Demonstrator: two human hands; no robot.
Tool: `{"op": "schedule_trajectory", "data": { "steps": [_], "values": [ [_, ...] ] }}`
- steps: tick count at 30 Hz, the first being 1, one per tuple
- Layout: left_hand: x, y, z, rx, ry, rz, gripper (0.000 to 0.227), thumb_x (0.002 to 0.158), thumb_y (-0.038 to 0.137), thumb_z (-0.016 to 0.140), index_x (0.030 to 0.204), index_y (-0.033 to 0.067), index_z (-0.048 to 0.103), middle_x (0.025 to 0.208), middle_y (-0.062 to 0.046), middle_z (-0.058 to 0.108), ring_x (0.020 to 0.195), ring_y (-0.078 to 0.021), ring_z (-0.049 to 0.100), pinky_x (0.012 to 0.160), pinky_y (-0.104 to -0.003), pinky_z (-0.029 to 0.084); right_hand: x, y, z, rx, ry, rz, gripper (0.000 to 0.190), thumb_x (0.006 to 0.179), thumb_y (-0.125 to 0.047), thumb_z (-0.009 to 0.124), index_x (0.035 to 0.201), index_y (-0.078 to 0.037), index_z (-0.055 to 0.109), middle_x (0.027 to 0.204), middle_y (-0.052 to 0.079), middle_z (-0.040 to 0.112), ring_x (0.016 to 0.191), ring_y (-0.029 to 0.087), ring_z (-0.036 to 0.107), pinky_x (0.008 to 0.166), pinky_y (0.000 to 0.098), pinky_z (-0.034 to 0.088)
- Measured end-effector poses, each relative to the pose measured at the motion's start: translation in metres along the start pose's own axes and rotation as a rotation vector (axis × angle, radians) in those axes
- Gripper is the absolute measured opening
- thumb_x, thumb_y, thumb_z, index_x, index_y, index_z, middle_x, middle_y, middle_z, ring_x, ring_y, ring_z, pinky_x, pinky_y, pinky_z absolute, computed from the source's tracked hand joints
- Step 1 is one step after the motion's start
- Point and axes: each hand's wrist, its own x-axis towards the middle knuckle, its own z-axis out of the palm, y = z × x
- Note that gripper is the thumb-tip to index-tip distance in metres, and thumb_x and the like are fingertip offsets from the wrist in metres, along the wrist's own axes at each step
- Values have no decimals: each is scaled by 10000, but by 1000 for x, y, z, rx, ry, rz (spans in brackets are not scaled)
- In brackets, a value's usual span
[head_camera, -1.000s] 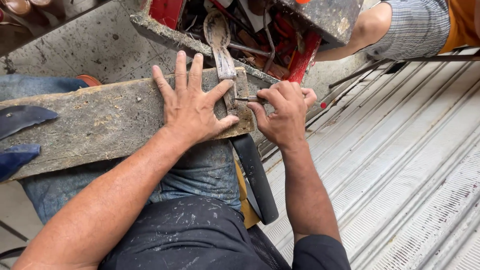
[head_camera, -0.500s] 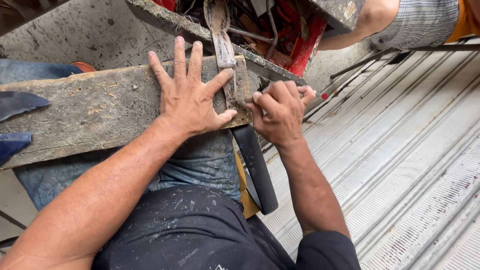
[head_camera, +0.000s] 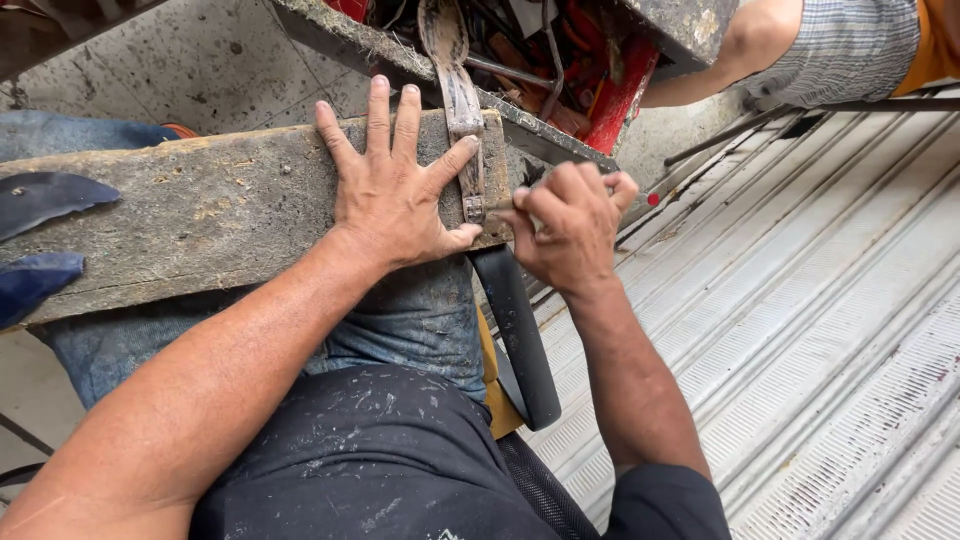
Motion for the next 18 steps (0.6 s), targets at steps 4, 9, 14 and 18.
{"op": "schedule_trajectory", "data": {
  "steps": [4,9,14,18],
  "values": [
    [2,1,1,10,-89,-38,985,614,863,634,1492,430,527,1659,-307,238,1532,-508,79,1071,-874,-6,7,-7,-1,6,35,-7,213,775,-352,856,803,-253,669,799,-28,528,768,214,514,804,441,261],
    [3,-1,4,50,-111,-39,1019,637,939,550,1525,447,467,1683,-294,188,1548,-503,32,1086,-868,-26,-9,4,5,31,-47,15,321,914,-487,768,739,-246,647,822,-43,567,822,179,497,860,395,248],
    [-1,0,3,27,-100,-33,981,638,893,598,1499,430,515,1672,-302,224,1538,-510,77,1078,-872,-9,-2,-8,1,12,-13,27,212,839,-396,794,777,-249,655,825,-29,539,801,207,507,826,428,258],
    [4,-1,2,82,-168,-49,1008,645,954,516,1525,472,427,1679,-283,177,1543,-499,44,1076,-872,-16,-13,1,-2,23,-133,41,260,897,-400,783,736,-239,656,804,-42,553,815,178,494,845,397,260]
  ]
}}
